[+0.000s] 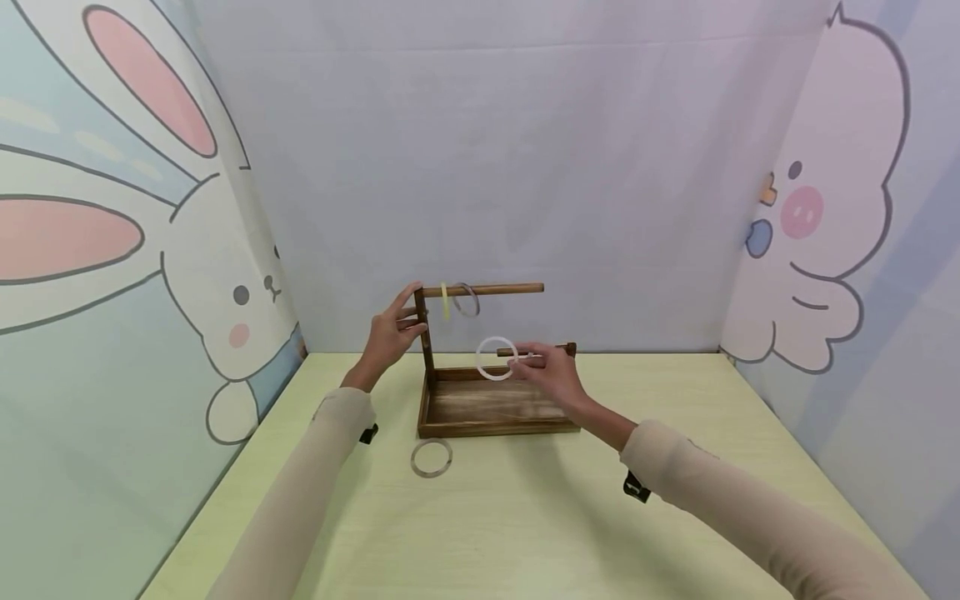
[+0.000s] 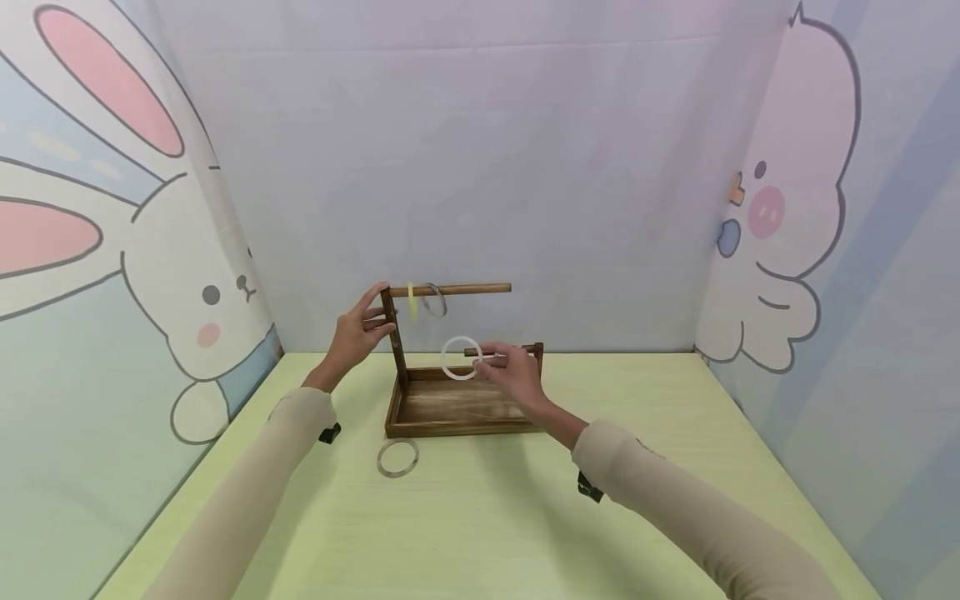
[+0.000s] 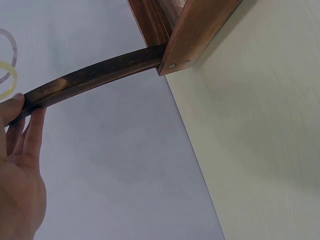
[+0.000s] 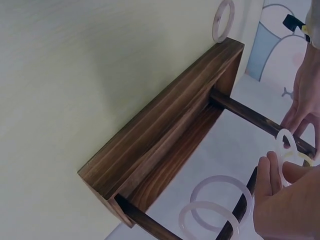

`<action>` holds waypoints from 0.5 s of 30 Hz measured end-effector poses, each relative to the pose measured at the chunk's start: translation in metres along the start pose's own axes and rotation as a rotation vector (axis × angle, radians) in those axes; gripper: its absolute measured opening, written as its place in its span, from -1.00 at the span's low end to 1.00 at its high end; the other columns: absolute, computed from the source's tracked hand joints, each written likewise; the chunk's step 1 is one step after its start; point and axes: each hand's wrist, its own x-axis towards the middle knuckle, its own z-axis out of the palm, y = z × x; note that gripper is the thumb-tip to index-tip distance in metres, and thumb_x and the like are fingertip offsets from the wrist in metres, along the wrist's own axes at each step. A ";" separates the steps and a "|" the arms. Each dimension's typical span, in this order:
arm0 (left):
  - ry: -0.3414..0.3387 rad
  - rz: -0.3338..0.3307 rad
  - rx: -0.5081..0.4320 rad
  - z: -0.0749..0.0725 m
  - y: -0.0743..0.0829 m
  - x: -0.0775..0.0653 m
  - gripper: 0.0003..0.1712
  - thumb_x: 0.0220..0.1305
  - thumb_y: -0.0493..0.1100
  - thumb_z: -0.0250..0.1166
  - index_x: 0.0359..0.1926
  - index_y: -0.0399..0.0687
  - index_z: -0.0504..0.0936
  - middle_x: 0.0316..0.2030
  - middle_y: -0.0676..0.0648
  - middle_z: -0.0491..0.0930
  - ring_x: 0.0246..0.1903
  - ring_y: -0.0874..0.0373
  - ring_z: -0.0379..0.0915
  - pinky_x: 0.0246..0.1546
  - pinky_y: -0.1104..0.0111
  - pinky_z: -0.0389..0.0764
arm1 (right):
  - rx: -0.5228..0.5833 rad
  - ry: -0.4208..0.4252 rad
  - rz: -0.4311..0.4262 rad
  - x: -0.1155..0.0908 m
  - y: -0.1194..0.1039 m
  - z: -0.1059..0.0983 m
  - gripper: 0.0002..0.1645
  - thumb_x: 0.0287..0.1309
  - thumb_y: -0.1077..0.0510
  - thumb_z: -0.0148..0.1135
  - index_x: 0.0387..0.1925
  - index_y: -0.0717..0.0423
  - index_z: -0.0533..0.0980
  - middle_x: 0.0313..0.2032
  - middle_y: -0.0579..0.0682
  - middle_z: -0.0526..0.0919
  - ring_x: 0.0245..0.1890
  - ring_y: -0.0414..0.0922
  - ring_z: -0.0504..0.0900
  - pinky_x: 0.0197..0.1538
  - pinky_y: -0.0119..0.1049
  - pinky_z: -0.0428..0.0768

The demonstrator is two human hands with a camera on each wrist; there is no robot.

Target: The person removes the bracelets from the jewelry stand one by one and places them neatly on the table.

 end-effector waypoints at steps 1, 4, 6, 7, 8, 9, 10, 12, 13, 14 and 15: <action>0.002 0.000 0.002 0.000 0.000 0.000 0.00 0.29 -0.44 0.41 0.58 0.37 0.27 0.13 -0.38 0.65 0.03 -0.20 0.71 -0.01 0.09 0.76 | -0.004 -0.007 0.001 -0.001 0.001 0.002 -0.53 0.38 0.34 0.32 0.26 0.43 0.53 -0.09 0.36 0.76 -0.16 0.13 0.82 -0.13 -0.27 0.80; 0.005 0.004 0.007 0.000 0.000 0.000 -0.02 0.29 -0.45 0.41 0.58 0.30 0.27 0.13 -0.38 0.65 0.03 -0.21 0.71 -0.01 0.08 0.77 | -0.028 -0.017 0.000 -0.004 0.004 0.007 -0.53 0.37 0.32 0.33 0.27 0.39 0.54 -0.09 0.33 0.76 -0.15 0.16 0.81 -0.12 -0.20 0.81; 0.005 -0.003 0.009 0.000 0.000 0.001 -0.03 0.29 -0.45 0.41 0.58 0.28 0.28 0.13 -0.37 0.65 0.04 -0.20 0.71 0.00 0.09 0.77 | -0.037 -0.015 0.012 -0.007 0.007 0.010 -0.52 0.36 0.32 0.35 0.26 0.36 0.55 -0.10 0.31 0.77 -0.14 0.16 0.81 -0.13 -0.17 0.81; 0.004 -0.004 0.009 0.000 0.000 0.001 -0.04 0.29 -0.45 0.41 0.59 0.25 0.28 0.13 -0.38 0.65 0.04 -0.21 0.70 0.00 0.09 0.76 | -0.045 -0.015 0.014 -0.008 0.008 0.011 -0.53 0.36 0.31 0.35 0.26 0.35 0.56 -0.11 0.30 0.78 -0.15 0.14 0.81 -0.14 -0.17 0.82; 0.003 -0.003 0.009 0.000 0.000 0.001 -0.04 0.29 -0.45 0.41 0.59 0.22 0.28 0.14 -0.38 0.65 0.04 -0.21 0.70 0.00 0.09 0.76 | -0.050 -0.013 0.015 -0.009 0.010 0.012 -0.53 0.35 0.31 0.35 0.25 0.36 0.56 -0.11 0.29 0.78 -0.15 0.14 0.81 -0.14 -0.18 0.82; 0.002 -0.004 0.008 0.000 0.000 0.001 -0.05 0.30 -0.44 0.41 0.59 0.19 0.28 0.14 -0.38 0.65 0.04 -0.21 0.70 0.01 0.08 0.76 | -0.055 -0.011 0.018 -0.009 0.011 0.013 -0.53 0.35 0.31 0.36 0.24 0.35 0.57 -0.12 0.28 0.78 -0.15 0.16 0.81 -0.16 -0.20 0.82; 0.001 -0.005 0.008 0.001 0.000 0.001 -0.06 0.30 -0.44 0.40 0.59 0.17 0.28 0.14 -0.38 0.65 0.05 -0.21 0.70 0.01 0.08 0.76 | -0.061 -0.013 0.020 -0.010 0.012 0.014 -0.53 0.34 0.31 0.37 0.24 0.35 0.57 -0.13 0.27 0.79 -0.15 0.17 0.81 -0.16 -0.20 0.82; 0.001 -0.002 0.006 0.001 0.000 0.001 -0.08 0.30 -0.44 0.40 0.59 0.11 0.28 0.14 -0.38 0.65 0.04 -0.21 0.70 0.01 0.08 0.76 | -0.075 -0.012 0.035 -0.012 0.013 0.015 -0.54 0.33 0.31 0.37 0.24 0.32 0.59 -0.14 0.24 0.80 -0.18 0.14 0.82 -0.18 -0.22 0.81; 0.000 -0.001 0.005 0.001 0.000 0.001 -0.08 0.30 -0.44 0.40 0.59 0.10 0.28 0.14 -0.38 0.65 0.04 -0.21 0.70 0.01 0.08 0.76 | -0.083 -0.014 0.039 -0.013 0.014 0.016 -0.54 0.33 0.31 0.38 0.23 0.30 0.60 -0.15 0.23 0.80 -0.19 0.15 0.82 -0.19 -0.23 0.81; 0.001 0.001 0.004 0.001 -0.001 0.001 -0.08 0.30 -0.44 0.40 0.59 0.09 0.28 0.13 -0.38 0.65 0.04 -0.21 0.70 0.01 0.08 0.76 | -0.091 -0.018 0.047 -0.014 0.014 0.016 -0.54 0.33 0.30 0.38 0.24 0.28 0.60 -0.15 0.22 0.80 -0.19 0.14 0.82 -0.20 -0.24 0.81; 0.001 0.000 0.003 0.001 -0.001 0.001 -0.08 0.30 -0.44 0.40 0.59 0.10 0.28 0.13 -0.38 0.65 0.04 -0.21 0.70 0.01 0.08 0.76 | -0.091 -0.024 0.054 -0.016 0.015 0.016 -0.54 0.33 0.30 0.38 0.24 0.26 0.61 -0.15 0.21 0.81 -0.19 0.15 0.82 -0.21 -0.24 0.81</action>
